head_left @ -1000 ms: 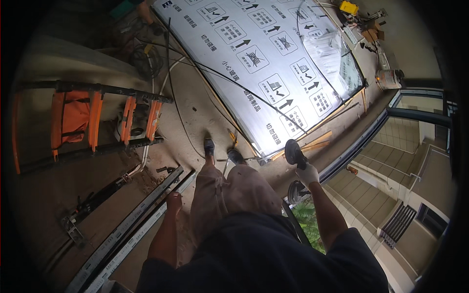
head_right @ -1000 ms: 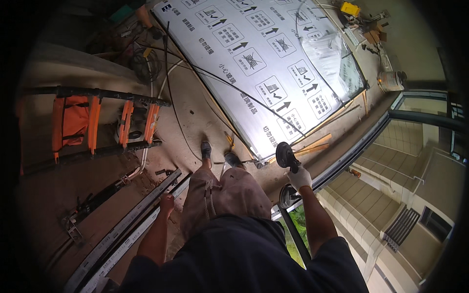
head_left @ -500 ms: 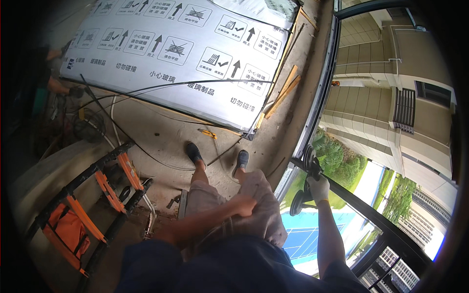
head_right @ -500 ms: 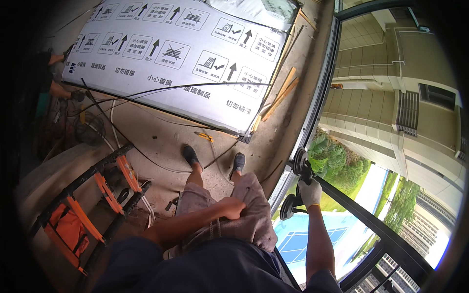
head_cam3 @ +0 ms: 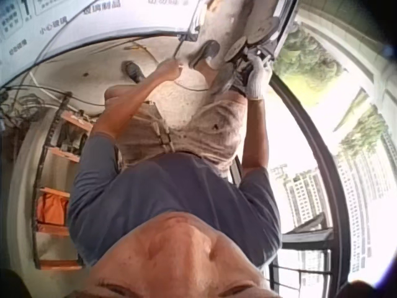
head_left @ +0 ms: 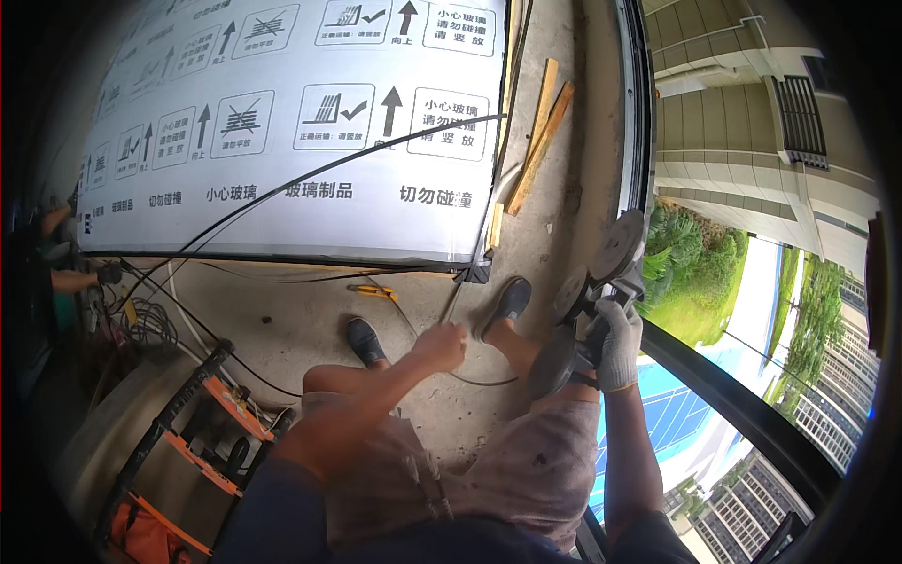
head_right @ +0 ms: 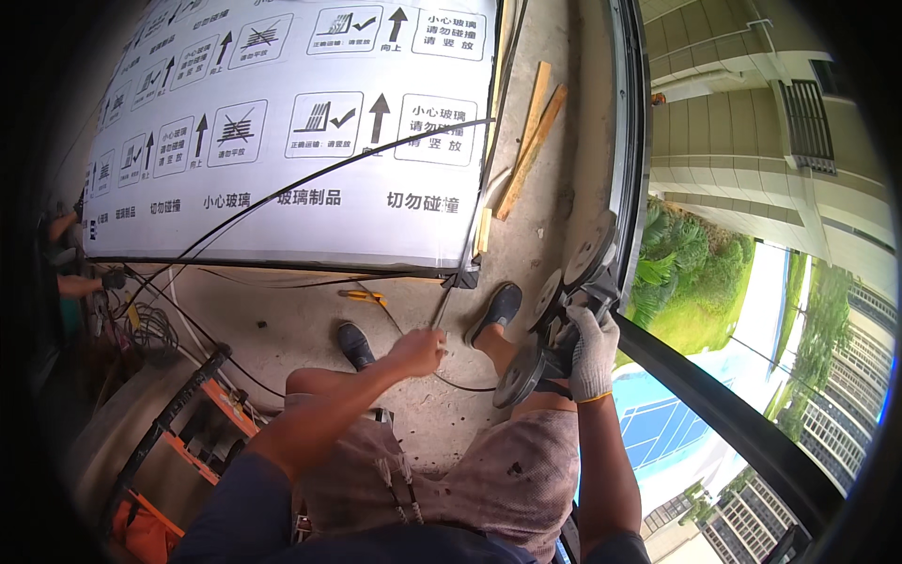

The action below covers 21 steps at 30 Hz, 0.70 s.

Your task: Installing and securing a large glass window pane into a frame.

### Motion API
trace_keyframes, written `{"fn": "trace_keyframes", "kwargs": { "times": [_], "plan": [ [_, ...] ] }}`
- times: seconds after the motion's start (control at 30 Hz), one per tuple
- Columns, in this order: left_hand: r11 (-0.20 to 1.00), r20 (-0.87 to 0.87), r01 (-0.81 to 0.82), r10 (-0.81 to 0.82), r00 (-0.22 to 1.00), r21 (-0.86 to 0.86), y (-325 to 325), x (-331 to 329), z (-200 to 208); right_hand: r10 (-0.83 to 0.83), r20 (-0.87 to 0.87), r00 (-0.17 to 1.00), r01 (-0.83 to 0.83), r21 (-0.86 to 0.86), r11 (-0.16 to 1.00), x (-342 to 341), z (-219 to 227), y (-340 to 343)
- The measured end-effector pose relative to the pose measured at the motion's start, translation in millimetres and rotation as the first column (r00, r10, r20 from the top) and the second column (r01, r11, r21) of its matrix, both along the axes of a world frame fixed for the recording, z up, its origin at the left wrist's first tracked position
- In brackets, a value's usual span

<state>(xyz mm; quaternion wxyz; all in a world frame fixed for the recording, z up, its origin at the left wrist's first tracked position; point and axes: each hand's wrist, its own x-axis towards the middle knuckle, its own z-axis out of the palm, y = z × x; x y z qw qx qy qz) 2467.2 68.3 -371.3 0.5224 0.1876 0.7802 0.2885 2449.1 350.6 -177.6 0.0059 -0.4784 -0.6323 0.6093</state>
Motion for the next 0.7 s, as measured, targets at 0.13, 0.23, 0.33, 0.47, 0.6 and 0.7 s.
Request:
{"fn": "trace_keyframes", "kwargs": {
  "times": [0.13,0.23,0.33,0.47,0.6,0.7],
  "plan": [
    [0.962,-0.284,0.213,-0.255,0.924,-0.169,38.3,-84.9,-164.8,-0.054,-0.056,0.997,0.059,0.076,0.995,-11.4,-63.1,21.4],
    [0.913,-0.586,0.355,-0.402,0.703,-0.201,76.3,-123.5,-247.8,-0.141,-0.14,0.98,0.155,0.092,0.984,-9.3,-91.7,25.4],
    [0.852,-0.73,0.499,-0.443,0.52,-0.161,108.0,-140.4,-294.2,-0.099,-0.17,0.981,0.127,0.164,0.978,8.0,-101.9,16.2],
    [0.705,-0.856,0.7,-0.427,0.291,-0.114,129.4,-159.8,-315.7,-0.148,-0.209,0.967,0.201,0.263,0.944,42.8,-90.6,-4.6],
    [0.61,-0.833,0.777,-0.504,0.228,-0.157,122.6,-190.0,-310.8,-0.308,-0.327,0.893,0.417,0.348,0.839,71.9,-83.7,-36.2],
    [0.492,-0.819,0.827,-0.569,0.069,-0.272,120.5,-202.6,-302.0,-0.206,-0.381,0.901,0.357,0.385,0.851,82.0,-74.5,-37.6]
  ]
}}
